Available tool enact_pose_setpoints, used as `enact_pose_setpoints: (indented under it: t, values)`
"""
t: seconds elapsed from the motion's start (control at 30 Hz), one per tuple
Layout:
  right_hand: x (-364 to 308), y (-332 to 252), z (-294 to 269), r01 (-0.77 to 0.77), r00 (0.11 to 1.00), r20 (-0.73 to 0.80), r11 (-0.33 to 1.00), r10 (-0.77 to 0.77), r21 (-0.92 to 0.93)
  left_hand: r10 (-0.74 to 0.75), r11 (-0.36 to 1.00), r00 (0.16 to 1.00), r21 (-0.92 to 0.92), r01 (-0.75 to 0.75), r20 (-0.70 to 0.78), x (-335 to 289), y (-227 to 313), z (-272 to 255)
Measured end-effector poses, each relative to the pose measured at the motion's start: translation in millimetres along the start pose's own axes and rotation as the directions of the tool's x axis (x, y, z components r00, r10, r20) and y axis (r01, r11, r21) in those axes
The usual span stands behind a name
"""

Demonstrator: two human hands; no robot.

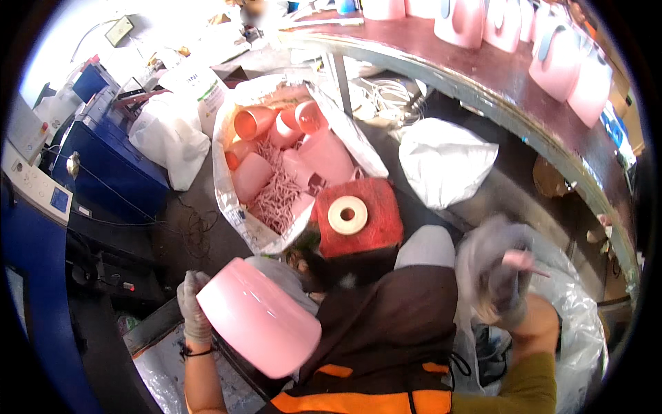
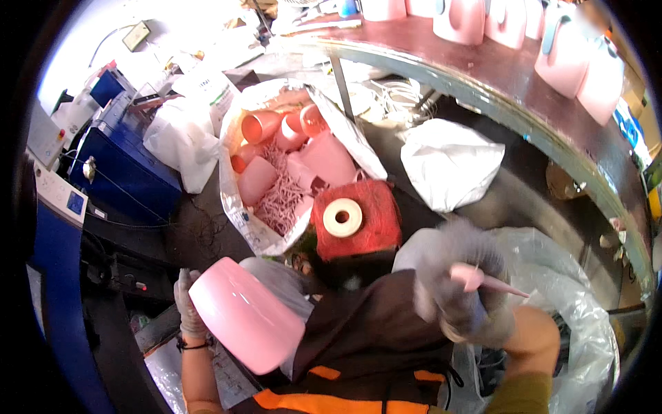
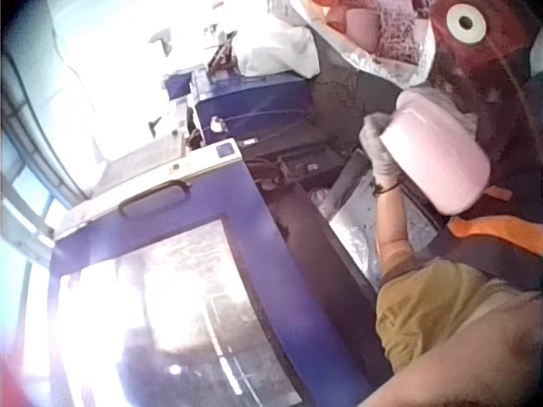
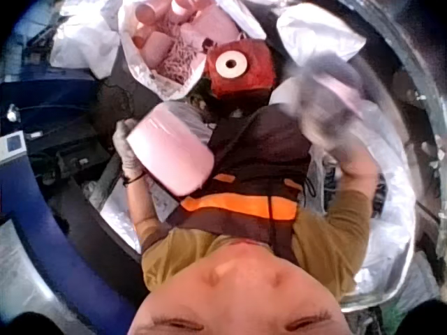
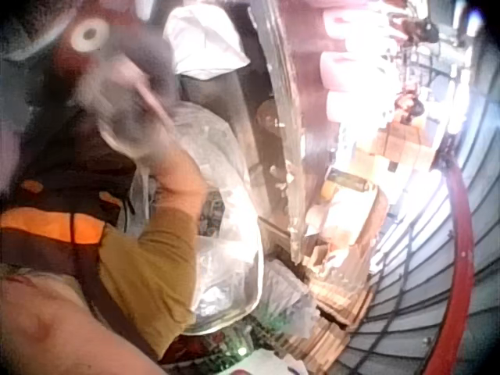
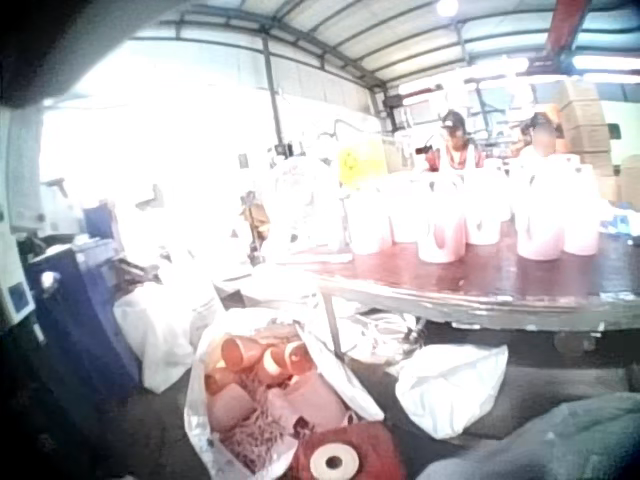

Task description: The person assembles pink water pitchers by fitting grey lids onto the pitcher bodies and placing the finished items on a nearby table.

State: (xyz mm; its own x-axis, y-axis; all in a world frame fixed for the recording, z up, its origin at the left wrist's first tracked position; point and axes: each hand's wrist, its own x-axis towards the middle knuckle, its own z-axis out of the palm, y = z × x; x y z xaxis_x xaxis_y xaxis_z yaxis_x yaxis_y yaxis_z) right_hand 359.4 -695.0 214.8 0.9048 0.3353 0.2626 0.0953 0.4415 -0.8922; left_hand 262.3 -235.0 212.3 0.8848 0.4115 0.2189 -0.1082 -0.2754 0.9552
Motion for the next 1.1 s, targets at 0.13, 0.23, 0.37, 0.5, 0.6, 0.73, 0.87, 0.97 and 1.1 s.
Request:
enact_pose_setpoints:
  t: [0.13, 0.23, 0.37, 0.5, 0.6, 0.73, 0.87, 0.97, 1.1]
  values:
    - [161, 42, 101, 0.217, 0.967, 0.044, 0.715, -0.253, -0.664, 0.024, 0.963, 0.827, 0.209, -0.169, 0.562, 0, 36, 61]
    - [155, 22, 84, 0.257, 0.957, 0.13, 0.544, -0.261, -0.799, -0.206, 0.959, 0.556, 0.053, 0.278, 0.806, -13, 8, 107]
    - [60, -12, -28, -0.065, 0.994, -0.105, 0.662, -0.02, -0.747, 0.07, 0.944, 0.716, 0.185, -0.272, 0.695, -31, -37, 136]
    - [-81, -10, -149, -0.71, 0.678, -0.59, 0.6, 0.438, -0.369, -0.283, 0.703, 0.645, -0.304, 0.643, 0.71, -43, -31, 174]
    - [-236, 35, -232, -0.883, 0.456, -0.678, 0.196, 0.577, -0.427, -0.376, 0.604, 0.278, 0.006, 0.797, 0.884, -30, -27, 201]
    - [-419, 129, -280, -0.656, 0.514, -0.701, -0.301, 0.495, -0.693, -0.389, 0.772, 0.255, 0.163, 0.614, 0.885, -20, -28, 228]
    - [-462, 175, -259, -0.788, 0.275, -0.948, -0.528, 0.159, -0.316, -0.374, 0.803, 0.278, 0.159, 0.575, 0.885, -15, -27, 229]
    - [-435, 173, -254, -0.912, 0.028, -0.979, -0.395, 0.201, -0.107, -0.366, 0.764, 0.348, 0.065, 0.642, 0.863, -29, -15, 223]
    - [-440, 172, -265, -0.824, 0.188, -0.964, -0.504, 0.188, -0.259, -0.359, 0.77, 0.347, 0.066, 0.634, 0.866, -35, -18, 237]
